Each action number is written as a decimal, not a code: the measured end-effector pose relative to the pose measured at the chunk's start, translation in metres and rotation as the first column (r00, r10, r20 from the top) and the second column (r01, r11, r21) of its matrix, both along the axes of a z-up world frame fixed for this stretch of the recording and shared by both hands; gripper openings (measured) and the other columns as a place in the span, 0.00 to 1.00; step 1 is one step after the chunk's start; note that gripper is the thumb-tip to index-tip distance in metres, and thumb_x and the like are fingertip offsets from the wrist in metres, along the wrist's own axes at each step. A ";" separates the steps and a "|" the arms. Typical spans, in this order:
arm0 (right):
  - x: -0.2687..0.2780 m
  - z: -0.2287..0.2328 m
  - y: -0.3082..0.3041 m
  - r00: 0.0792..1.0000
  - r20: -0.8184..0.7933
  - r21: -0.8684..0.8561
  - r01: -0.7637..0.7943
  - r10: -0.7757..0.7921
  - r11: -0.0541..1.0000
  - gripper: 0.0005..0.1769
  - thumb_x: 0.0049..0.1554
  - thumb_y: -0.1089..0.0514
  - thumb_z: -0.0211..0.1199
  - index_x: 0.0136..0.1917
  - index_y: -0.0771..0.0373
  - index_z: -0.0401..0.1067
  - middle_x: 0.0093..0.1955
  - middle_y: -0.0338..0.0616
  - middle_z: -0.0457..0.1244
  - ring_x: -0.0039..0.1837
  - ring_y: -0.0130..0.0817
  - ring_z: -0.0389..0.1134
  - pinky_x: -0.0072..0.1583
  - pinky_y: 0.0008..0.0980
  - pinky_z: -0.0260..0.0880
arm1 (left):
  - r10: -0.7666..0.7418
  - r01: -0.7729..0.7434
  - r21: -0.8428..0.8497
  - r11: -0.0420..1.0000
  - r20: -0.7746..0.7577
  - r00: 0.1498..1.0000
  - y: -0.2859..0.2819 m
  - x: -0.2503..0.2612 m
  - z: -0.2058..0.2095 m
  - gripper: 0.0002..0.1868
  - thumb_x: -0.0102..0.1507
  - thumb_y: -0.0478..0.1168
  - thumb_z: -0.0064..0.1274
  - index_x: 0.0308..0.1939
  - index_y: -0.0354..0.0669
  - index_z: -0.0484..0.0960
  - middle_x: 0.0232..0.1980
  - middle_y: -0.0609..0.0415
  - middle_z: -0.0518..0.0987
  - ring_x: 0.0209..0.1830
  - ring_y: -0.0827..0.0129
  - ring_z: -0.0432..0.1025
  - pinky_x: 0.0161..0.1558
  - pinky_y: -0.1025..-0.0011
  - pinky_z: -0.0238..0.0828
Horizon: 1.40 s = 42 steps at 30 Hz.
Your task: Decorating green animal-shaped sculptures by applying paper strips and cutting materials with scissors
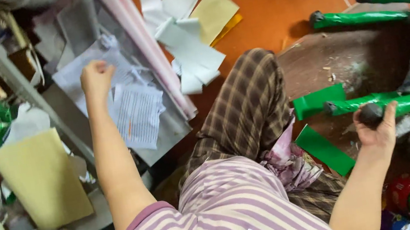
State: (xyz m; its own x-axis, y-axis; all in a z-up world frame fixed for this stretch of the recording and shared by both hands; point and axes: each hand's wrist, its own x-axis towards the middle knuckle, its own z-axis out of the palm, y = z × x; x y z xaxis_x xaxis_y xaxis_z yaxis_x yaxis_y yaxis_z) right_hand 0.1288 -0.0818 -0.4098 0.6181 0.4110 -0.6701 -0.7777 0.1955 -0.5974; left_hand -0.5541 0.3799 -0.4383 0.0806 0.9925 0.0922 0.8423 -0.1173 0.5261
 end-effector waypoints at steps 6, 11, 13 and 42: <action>-0.058 0.057 -0.002 0.993 0.111 -0.054 0.042 -0.036 0.998 0.31 0.48 0.26 0.59 0.53 0.47 0.76 0.69 0.46 0.66 0.59 0.40 0.71 0.57 0.40 0.73 | 0.010 -0.065 -0.316 0.946 -0.173 0.985 -0.061 0.015 0.026 0.19 0.49 0.41 0.75 0.38 0.35 0.83 0.39 0.45 0.82 0.36 0.53 0.77 0.43 0.56 0.76; -0.066 0.030 -0.042 0.987 0.073 -0.007 0.143 -0.143 0.990 0.25 0.67 0.40 0.46 0.66 0.58 0.59 0.61 0.48 0.59 0.55 0.35 0.67 0.52 0.34 0.76 | 0.049 -0.183 -0.411 0.893 -0.317 0.947 -0.066 0.020 -0.022 0.45 0.49 0.51 0.76 0.61 0.35 0.66 0.54 0.30 0.75 0.55 0.35 0.70 0.54 0.40 0.68; -0.078 0.026 -0.051 0.989 0.100 -0.070 0.115 -0.107 0.991 0.21 0.70 0.40 0.40 0.58 0.56 0.67 0.55 0.40 0.62 0.53 0.28 0.67 0.52 0.27 0.75 | 0.032 -0.187 -0.446 0.875 -0.332 0.943 -0.064 0.010 -0.051 0.50 0.49 0.54 0.76 0.63 0.33 0.65 0.55 0.31 0.76 0.57 0.37 0.70 0.56 0.43 0.69; -0.277 0.075 0.090 0.476 0.520 -0.394 -0.603 0.709 0.694 0.27 0.54 0.72 0.65 0.67 0.63 0.70 0.46 0.50 0.68 0.49 0.36 0.69 0.53 0.36 0.71 | 0.084 -0.179 -0.202 0.963 -0.404 0.911 0.043 0.035 -0.036 0.43 0.62 0.30 0.63 0.77 0.38 0.57 0.77 0.35 0.58 0.79 0.39 0.47 0.74 0.35 0.43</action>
State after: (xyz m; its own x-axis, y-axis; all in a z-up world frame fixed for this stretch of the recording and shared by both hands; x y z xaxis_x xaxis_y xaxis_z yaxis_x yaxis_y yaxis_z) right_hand -0.1481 0.0083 -0.3348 0.4759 0.8076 -0.3484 -0.1058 -0.3407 -0.9342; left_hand -0.5186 0.4229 -0.4742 -0.0697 0.9861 -0.1506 0.9838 0.0929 0.1532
